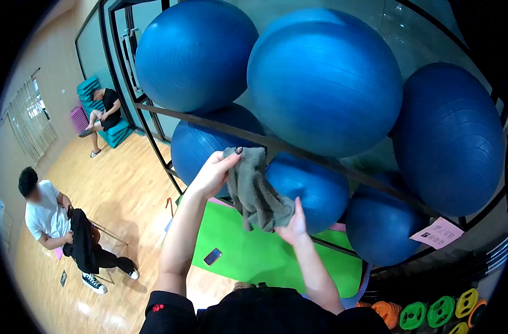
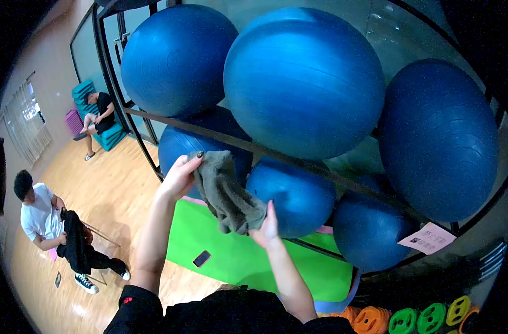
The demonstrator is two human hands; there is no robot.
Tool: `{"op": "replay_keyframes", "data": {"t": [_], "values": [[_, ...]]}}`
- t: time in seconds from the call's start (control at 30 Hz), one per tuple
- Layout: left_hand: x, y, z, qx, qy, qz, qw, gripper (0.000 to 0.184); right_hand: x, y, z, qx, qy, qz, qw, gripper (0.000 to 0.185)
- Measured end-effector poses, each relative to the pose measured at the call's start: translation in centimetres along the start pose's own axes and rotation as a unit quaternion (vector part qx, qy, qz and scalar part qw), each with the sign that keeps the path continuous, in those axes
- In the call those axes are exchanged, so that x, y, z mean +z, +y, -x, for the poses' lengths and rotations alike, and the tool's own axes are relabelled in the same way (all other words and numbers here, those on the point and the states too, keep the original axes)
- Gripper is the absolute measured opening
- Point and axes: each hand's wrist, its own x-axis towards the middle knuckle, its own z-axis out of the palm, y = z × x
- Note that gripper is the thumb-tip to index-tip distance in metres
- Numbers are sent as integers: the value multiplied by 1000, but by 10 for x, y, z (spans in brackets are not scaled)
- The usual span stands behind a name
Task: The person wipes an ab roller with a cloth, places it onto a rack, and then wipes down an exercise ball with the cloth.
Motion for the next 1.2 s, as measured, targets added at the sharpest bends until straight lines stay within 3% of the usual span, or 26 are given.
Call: {"op": "replay_keyframes", "data": {"t": [0.03, 0.1, 0.17, 0.2, 0.3, 0.37, 0.43, 0.57, 0.63, 0.67, 0.7, 0.73, 0.77, 0.8, 0.83, 0.9, 0.93, 0.97, 1.03, 1.1, 1.13, 1.2], "values": [[2, 10, 3, 2, -3, -3, 1000, 26, -5, -11, 0, -24, -29, 38, 999, 70], [4, 28, 10, -1, 37, -167, 985, 30, -7, -34, 5, -68, -17, 97, 993, 55], [-5, 31, 10, 42, 44, -215, 975, 31, 1, -60, 21, -121, 26, 315, 941, 35], [-9, 36, 12, 31, 58, -241, 968, 29, 8, -74, 26, -146, 47, 340, 928, 24], [-33, 46, 11, -31, 114, -289, 950, 25, 18, -114, 42, -176, 42, 456, 872, 19], [-47, 50, 9, -56, 85, -267, 958, 24, 30, -143, 54, -173, 67, 563, 805, 18], [-48, 69, 7, -88, 22, -328, 940, 24, 42, -164, 60, -161, 59, 584, 793, 18], [-54, 90, -20, -48, 76, -412, 907, 18, 75, -198, 69, -296, 62, 715, 631, 12], [-42, 100, -27, 54, 67, -366, 927, 18, 86, -205, 73, -411, 135, 736, 520, 8], [-45, 101, -32, 117, 60, -408, 903, 17, 92, -209, 76, -469, 94, 724, 497, 7], [-43, 103, -35, 180, 53, -448, 874, 16, 97, -208, 76, -502, 46, 647, 572, 14], [-38, 103, -40, 183, 49, -447, 874, 16, 101, -209, 79, -473, 46, 592, 651, 17], [-29, 99, -46, 194, 37, -370, 908, 15, 102, -209, 81, -439, 47, 531, 723, 21], [-16, 96, -51, 203, 24, -289, 935, 15, 100, -210, 79, -475, 65, 527, 702, 24], [-8, 92, -62, 146, 28, -266, 952, 17, 97, -213, 72, -478, 67, 528, 699, 24], [17, 85, -88, 169, 42, -326, 929, 21, 86, -227, 48, -632, 145, 424, 632, 24], [20, 83, -106, 181, 76, -287, 938, 22, 81, -237, 36, -667, 157, 383, 619, 26], [21, 82, -126, 195, 110, -247, 943, 24, 78, -247, 28, -663, 152, 288, 674, 25], [8, 86, -163, 157, 178, -225, 945, 46, 55, -274, 15, -681, 257, 212, 652, 28], [-10, 99, -188, 88, 216, -283, 930, 70, 50, -285, 25, -567, 368, 324, 662, 36], [-12, 107, -198, 99, 213, -284, 930, 70, 42, -290, 23, -528, 381, 320, 688, 45], [-16, 118, -219, -14, 218, -247, 944, 96, 17, -302, 12, -456, 401, 326, 724, 59]]}}
